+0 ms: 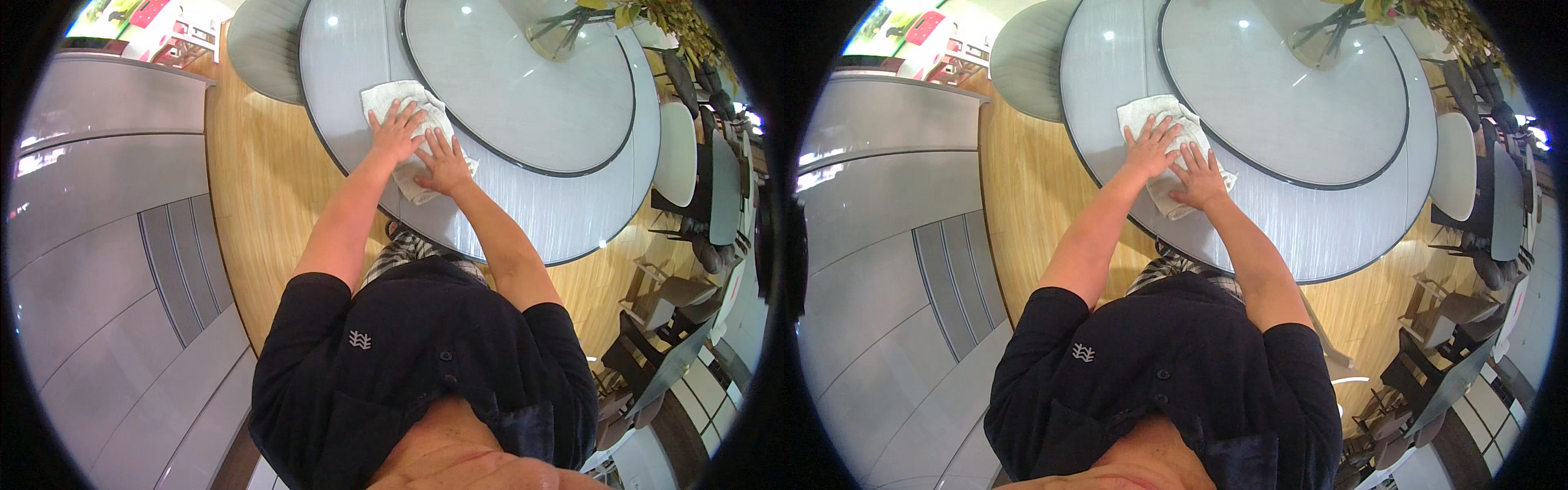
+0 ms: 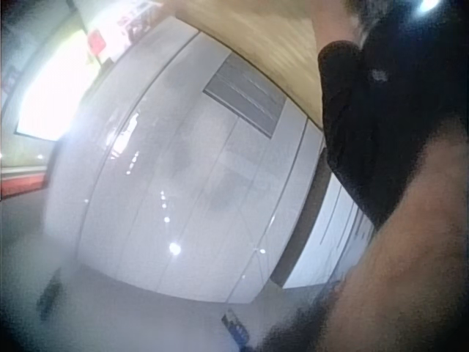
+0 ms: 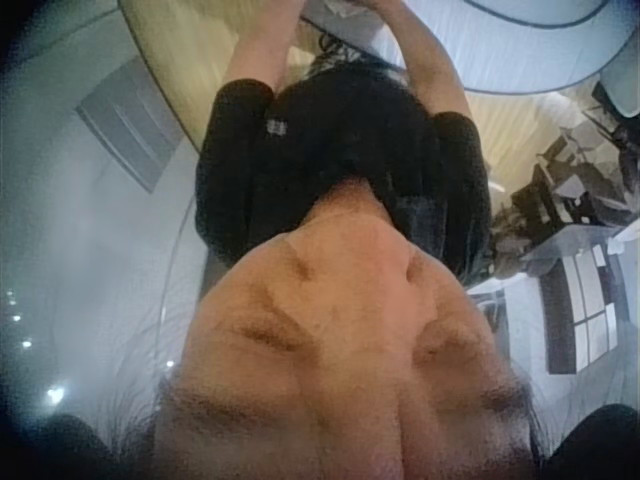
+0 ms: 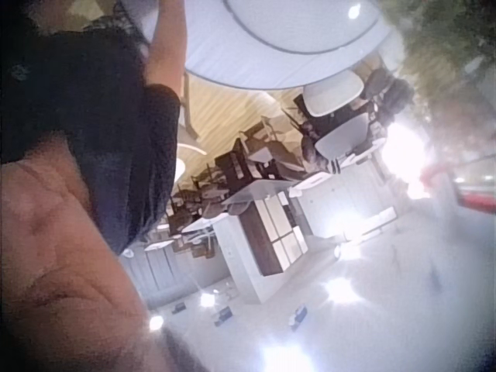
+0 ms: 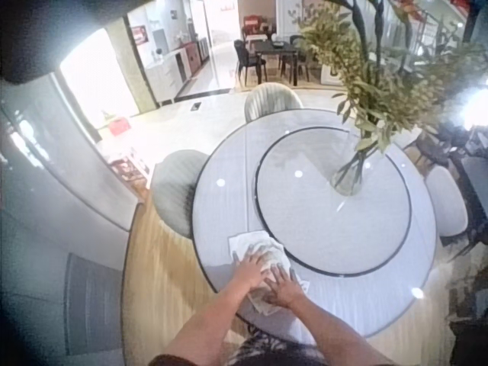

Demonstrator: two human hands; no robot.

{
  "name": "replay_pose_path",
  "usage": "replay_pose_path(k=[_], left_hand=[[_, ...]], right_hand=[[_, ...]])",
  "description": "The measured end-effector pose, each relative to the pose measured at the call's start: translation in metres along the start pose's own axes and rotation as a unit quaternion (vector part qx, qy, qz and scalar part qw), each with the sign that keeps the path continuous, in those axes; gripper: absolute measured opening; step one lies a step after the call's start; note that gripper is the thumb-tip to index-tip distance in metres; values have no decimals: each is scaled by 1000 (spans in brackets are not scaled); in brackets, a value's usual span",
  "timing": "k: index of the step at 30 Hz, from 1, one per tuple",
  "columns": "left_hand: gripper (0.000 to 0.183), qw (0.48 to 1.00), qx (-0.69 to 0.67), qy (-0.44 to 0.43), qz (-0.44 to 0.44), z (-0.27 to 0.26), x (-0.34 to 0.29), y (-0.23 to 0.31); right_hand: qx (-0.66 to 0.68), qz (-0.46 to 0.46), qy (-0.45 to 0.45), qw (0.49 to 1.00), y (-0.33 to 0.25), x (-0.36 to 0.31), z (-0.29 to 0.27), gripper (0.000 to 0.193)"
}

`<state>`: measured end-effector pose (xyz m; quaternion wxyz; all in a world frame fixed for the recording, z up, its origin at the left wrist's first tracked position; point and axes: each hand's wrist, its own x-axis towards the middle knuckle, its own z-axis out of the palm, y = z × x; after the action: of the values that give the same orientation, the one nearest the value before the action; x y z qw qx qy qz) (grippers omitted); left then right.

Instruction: The person wipes a round glass table top with a white cloth, including cleaning around the base and branches of a large floral arrangement in a vase.

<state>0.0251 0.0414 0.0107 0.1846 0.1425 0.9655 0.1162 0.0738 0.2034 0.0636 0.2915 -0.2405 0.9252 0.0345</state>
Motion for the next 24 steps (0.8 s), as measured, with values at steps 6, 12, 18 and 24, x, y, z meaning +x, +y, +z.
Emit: replay_pose_path(k=[6,12,18,24], left_hand=[[61,1000,6,13,18,-10,7,-9],[62,999,27,12,35,-18,9,-18],[63,998,22,-15,48,-22,-1,-11],[61,998,16,-19,53,-19,-9,-1]], right_hand=[[6,3,-3,1000,-2,3,-12,82],[22,-1,13,1000,-6,4,-15,81],[27,10,12,1000,-12,-5,-6,81],[33,34,-10,999,-17,-17,-9,83]])
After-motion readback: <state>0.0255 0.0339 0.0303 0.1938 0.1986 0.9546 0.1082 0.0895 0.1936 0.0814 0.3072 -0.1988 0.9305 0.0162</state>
